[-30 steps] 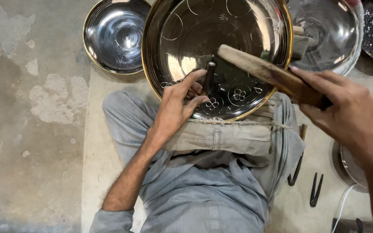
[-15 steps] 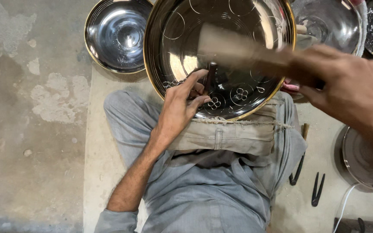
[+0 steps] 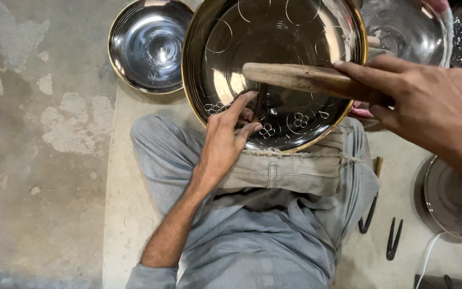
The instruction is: The person sits on the floor and uses a wooden mallet to repeatedly strike a metal punch tool placed on the inner surface of a large brass bowl. The person holds the bowl steady with their left hand while striking with their right hand.
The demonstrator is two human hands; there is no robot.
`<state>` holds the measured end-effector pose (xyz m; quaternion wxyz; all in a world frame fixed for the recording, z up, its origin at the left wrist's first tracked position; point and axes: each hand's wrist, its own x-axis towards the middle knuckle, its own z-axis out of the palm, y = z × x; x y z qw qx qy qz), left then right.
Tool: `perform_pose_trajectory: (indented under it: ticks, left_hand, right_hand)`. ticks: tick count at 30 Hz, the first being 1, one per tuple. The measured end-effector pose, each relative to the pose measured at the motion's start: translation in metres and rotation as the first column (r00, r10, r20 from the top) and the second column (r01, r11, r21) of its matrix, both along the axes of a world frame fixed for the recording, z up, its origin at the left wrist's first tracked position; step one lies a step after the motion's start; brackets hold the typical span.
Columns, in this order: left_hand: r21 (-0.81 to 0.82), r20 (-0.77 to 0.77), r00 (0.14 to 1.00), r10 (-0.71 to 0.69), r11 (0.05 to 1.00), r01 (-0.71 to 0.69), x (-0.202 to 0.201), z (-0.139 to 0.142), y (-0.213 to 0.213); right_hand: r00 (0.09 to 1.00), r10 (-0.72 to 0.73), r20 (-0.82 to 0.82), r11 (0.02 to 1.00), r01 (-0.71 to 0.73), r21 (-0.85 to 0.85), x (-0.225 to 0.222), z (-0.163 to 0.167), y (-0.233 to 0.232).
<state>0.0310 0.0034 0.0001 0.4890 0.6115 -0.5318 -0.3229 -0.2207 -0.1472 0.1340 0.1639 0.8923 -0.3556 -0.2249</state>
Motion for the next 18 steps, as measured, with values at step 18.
perform_pose_trajectory:
  ticks: [18]
  left_hand:
    - [-0.040,-0.011,0.986,0.165,0.985,-0.166,-0.009,0.011,0.010]
  right_hand:
    - [0.944,0.041,0.328,0.999,-0.041,-0.006,0.027,0.005,-0.013]
